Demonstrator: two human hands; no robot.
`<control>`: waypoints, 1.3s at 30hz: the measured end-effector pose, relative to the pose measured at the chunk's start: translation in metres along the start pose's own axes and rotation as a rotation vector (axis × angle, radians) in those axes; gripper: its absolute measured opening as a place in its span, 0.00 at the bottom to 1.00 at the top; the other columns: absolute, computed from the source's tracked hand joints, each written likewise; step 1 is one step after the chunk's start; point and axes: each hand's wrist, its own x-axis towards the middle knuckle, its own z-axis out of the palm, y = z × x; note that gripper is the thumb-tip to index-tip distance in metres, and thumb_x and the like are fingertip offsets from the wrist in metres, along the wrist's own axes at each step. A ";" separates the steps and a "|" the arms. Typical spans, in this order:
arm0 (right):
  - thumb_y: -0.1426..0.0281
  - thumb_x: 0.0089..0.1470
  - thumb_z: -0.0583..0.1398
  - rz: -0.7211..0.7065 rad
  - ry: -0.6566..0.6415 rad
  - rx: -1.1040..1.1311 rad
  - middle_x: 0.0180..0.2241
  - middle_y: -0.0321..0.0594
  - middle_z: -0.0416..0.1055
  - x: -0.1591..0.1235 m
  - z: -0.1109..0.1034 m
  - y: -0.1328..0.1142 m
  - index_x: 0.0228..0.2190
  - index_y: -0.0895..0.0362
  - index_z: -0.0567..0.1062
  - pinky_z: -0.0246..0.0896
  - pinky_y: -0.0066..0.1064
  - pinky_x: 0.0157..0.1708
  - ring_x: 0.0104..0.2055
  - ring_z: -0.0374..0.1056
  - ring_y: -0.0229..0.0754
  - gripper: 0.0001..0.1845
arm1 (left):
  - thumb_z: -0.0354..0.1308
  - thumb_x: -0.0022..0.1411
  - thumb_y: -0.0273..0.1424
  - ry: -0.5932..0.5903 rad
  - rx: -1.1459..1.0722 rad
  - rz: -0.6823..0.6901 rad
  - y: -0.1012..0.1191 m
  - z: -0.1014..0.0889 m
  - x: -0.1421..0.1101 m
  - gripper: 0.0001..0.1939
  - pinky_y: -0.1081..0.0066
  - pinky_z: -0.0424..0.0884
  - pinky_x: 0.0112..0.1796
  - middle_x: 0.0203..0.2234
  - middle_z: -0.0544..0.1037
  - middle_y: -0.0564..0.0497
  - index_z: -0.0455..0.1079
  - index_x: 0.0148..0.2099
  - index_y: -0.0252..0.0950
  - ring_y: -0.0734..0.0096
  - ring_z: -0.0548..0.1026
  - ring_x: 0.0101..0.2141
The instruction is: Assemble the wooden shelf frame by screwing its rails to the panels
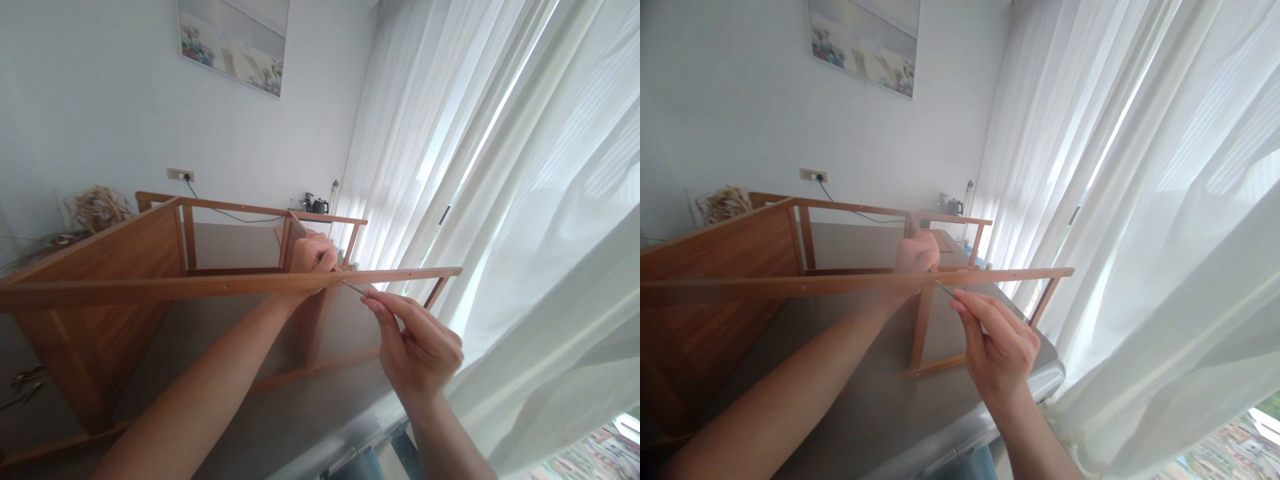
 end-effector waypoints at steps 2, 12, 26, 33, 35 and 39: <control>0.78 0.58 0.68 -0.006 -0.015 -0.010 0.36 0.33 0.84 0.000 0.002 0.001 0.42 0.48 0.83 0.76 0.30 0.35 0.34 0.80 0.40 0.14 | 0.49 0.58 0.25 -0.010 0.009 0.002 0.001 -0.001 0.000 0.19 0.65 0.58 0.29 0.15 0.63 0.53 0.51 0.16 0.39 0.70 0.62 0.23; 0.82 0.54 0.68 -0.229 -0.019 -0.118 0.34 0.34 0.83 -0.002 0.003 0.002 0.48 0.49 0.81 0.77 0.31 0.36 0.32 0.80 0.41 0.23 | 0.49 0.58 0.26 0.012 0.001 0.016 -0.004 0.001 0.000 0.19 0.64 0.59 0.32 0.14 0.62 0.54 0.50 0.17 0.39 0.71 0.60 0.22; 0.76 0.58 0.68 -0.049 -0.127 -0.327 0.22 0.28 0.78 0.005 0.002 -0.026 0.37 0.52 0.80 0.74 0.24 0.27 0.18 0.73 0.34 0.07 | 0.48 0.63 0.28 0.005 0.053 0.053 -0.002 -0.001 0.006 0.21 0.61 0.60 0.35 0.13 0.59 0.55 0.48 0.18 0.39 0.70 0.59 0.21; 0.75 0.56 0.68 0.108 -0.083 -0.439 0.20 0.27 0.77 0.006 0.011 -0.038 0.36 0.48 0.82 0.76 0.26 0.24 0.18 0.75 0.39 0.09 | 0.47 0.64 0.27 -0.038 0.046 0.024 0.002 -0.004 0.007 0.19 0.60 0.61 0.36 0.14 0.61 0.53 0.49 0.20 0.39 0.69 0.60 0.23; 0.75 0.55 0.69 0.121 -0.116 -0.412 0.21 0.27 0.78 0.005 0.009 -0.037 0.38 0.47 0.83 0.77 0.26 0.24 0.19 0.76 0.40 0.11 | 0.47 0.64 0.27 -0.027 0.035 0.015 0.002 -0.003 0.007 0.19 0.60 0.61 0.36 0.14 0.60 0.54 0.49 0.20 0.39 0.69 0.60 0.23; 0.72 0.54 0.70 0.130 -0.172 -0.376 0.21 0.29 0.78 0.002 0.004 -0.035 0.42 0.48 0.84 0.77 0.27 0.23 0.19 0.77 0.42 0.13 | 0.47 0.63 0.27 -0.013 0.028 0.021 0.001 -0.003 0.006 0.19 0.60 0.61 0.36 0.14 0.60 0.54 0.50 0.20 0.39 0.69 0.61 0.23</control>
